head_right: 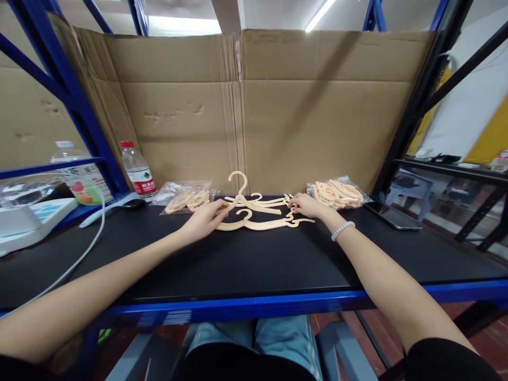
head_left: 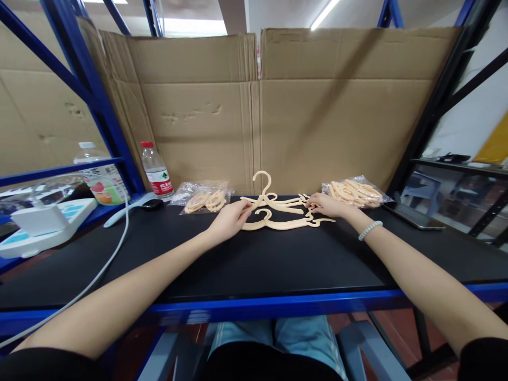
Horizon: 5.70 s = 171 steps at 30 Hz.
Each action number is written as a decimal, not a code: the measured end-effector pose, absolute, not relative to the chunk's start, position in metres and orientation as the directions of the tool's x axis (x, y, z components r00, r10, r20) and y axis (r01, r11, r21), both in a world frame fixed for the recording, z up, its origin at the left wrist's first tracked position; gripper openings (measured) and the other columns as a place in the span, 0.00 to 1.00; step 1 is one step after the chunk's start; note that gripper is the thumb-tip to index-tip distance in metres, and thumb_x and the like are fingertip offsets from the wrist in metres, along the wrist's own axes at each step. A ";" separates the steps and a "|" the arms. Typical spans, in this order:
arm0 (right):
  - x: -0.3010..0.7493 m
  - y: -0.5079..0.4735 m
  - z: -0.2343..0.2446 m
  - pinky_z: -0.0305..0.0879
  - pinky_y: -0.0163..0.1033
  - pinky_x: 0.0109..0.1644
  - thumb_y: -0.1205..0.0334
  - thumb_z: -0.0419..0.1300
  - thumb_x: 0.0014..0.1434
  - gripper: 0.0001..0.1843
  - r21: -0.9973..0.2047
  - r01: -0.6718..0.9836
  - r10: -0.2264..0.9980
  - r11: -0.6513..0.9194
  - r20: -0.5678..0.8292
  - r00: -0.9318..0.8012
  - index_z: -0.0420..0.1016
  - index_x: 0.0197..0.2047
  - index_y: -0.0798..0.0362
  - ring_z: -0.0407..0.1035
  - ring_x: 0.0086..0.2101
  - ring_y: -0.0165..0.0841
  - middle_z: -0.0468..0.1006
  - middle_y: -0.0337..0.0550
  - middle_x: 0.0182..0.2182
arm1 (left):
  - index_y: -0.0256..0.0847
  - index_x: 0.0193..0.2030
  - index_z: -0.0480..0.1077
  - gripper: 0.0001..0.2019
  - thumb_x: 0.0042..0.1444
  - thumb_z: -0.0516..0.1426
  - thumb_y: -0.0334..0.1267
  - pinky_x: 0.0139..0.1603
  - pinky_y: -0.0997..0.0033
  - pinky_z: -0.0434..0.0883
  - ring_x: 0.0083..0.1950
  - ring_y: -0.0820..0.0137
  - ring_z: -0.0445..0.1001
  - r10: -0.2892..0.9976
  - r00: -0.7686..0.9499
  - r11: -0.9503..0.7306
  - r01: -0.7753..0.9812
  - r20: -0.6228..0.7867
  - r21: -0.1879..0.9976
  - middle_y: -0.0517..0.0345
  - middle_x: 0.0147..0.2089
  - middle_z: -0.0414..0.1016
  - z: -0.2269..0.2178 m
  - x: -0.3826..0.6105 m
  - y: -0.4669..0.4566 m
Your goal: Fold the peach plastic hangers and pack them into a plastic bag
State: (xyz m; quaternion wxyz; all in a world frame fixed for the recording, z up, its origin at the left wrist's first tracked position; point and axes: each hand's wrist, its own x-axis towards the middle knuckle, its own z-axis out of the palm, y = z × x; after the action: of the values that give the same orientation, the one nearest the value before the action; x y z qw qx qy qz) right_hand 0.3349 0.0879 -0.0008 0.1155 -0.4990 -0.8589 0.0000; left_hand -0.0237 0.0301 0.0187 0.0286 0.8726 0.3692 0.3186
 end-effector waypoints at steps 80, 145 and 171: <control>0.289 0.047 0.044 0.57 0.33 0.20 0.57 0.60 0.53 0.11 -0.852 0.210 0.762 0.479 0.523 0.383 0.72 0.36 0.55 0.63 0.17 0.27 0.70 0.37 0.18 | 0.39 0.41 0.67 0.07 0.60 0.49 0.35 0.38 0.69 0.66 0.36 0.66 0.73 0.661 0.518 -0.729 0.614 0.542 0.302 0.54 0.36 0.75 0.026 -0.026 0.029; 0.204 -0.006 0.015 0.52 0.29 0.20 0.56 0.69 0.43 0.18 -0.955 -0.125 0.938 0.270 0.290 -0.191 0.66 0.31 0.55 0.65 0.19 0.25 0.71 0.36 0.17 | 0.35 0.41 0.74 0.18 0.42 0.68 0.38 0.37 0.76 0.70 0.29 0.79 0.72 0.874 0.422 -0.037 -0.441 0.243 0.897 0.59 0.30 0.75 0.007 0.060 0.002; 0.225 -0.004 0.032 0.75 0.34 0.35 0.75 0.59 0.52 0.07 -0.970 -0.185 0.949 -0.160 -0.099 -0.300 0.67 0.28 0.56 0.77 0.31 0.35 0.78 0.45 0.25 | 0.32 0.33 0.71 0.19 0.38 0.70 0.40 0.49 0.61 0.74 0.32 0.69 0.78 0.924 0.275 -0.161 -0.353 0.267 0.921 0.51 0.33 0.79 0.006 0.043 0.005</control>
State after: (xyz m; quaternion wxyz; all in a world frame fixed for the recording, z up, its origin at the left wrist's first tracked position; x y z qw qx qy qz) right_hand 0.2252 -0.0035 0.0321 0.4369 -0.3990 -0.4789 0.6485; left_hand 0.0435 0.0054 0.0059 0.5907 0.5373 0.2653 0.5403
